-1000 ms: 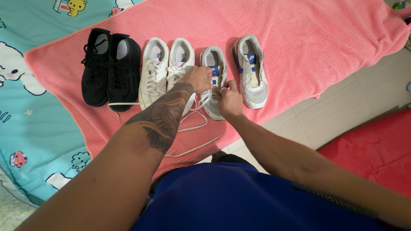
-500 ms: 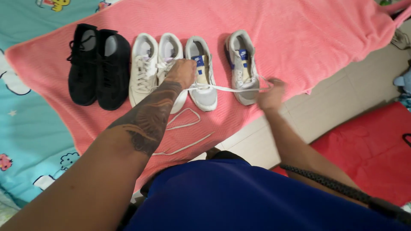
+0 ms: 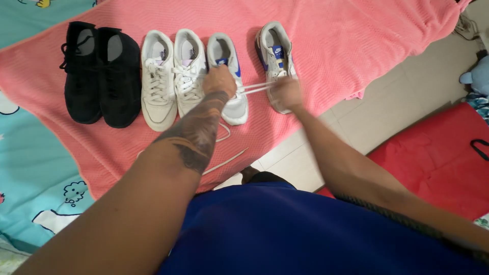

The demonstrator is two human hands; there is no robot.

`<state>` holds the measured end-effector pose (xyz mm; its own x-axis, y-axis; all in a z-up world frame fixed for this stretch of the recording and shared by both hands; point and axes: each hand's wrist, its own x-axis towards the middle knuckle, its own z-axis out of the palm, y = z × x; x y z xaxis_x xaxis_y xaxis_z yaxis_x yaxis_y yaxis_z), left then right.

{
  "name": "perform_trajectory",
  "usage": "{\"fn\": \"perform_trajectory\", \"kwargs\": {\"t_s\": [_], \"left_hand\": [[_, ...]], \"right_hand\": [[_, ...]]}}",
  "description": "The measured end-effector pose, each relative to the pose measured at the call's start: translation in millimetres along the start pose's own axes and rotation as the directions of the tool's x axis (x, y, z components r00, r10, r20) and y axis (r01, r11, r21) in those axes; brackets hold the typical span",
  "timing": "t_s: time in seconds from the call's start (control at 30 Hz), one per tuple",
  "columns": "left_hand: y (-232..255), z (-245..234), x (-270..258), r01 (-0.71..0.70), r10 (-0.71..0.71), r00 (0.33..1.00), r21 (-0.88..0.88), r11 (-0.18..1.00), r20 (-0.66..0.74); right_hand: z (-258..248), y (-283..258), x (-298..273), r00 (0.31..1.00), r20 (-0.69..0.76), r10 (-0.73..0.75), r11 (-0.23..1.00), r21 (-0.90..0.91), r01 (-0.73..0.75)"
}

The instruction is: The person unlaces two pairs of sneakers placed on a pink towel. They pull the laces out of the eyelets one by one, starting with the rightmost pair and then moving to the middle pair, leaving the laces loose on the towel.

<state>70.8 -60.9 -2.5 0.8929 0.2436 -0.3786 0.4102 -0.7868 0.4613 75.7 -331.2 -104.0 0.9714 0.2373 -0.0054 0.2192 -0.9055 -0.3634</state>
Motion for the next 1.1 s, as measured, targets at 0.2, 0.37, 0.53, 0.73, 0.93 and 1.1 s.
{"fn": "perform_trajectory", "kwargs": {"t_s": [0.2, 0.37, 0.53, 0.73, 0.93, 1.1], "left_hand": [[-1.3, -5.9, -19.4, -0.068, 0.06, 0.995, -0.093, 0.993, -0.08], [3.1, -32.5, -53.0, 0.238, -0.271, 0.96, -0.29, 0.927, -0.077], [10.7, -40.8, -53.8, 0.115, -0.13, 0.989, -0.189, 0.975, -0.071], [10.0, -14.4, -24.4, 0.01, -0.017, 0.997, -0.086, 0.996, -0.076], [-0.9, 9.8, -7.3, -0.119, 0.113, 0.989, -0.06, 0.991, -0.092], [-7.9, 2.3, -10.2, -0.113, 0.117, 0.993, -0.198, 0.974, 0.006]], "right_hand": [[-65.4, 32.1, -40.2, 0.92, -0.038, 0.39, 0.915, -0.1, -0.392], [-57.8, -115.9, -30.3, 0.987, 0.061, 0.148, 0.978, 0.139, -0.156], [-70.1, -169.0, -16.2, 0.973, 0.202, 0.115, 0.993, -0.023, -0.113], [-41.9, -146.0, -5.9, 0.976, 0.214, 0.038, 0.999, 0.021, -0.043], [-97.7, -57.8, -20.8, 0.836, 0.236, 0.495, 0.497, 0.712, -0.496], [-115.8, -60.0, -1.4, 0.785, 0.334, 0.522, 0.225, 0.833, -0.505]]}}
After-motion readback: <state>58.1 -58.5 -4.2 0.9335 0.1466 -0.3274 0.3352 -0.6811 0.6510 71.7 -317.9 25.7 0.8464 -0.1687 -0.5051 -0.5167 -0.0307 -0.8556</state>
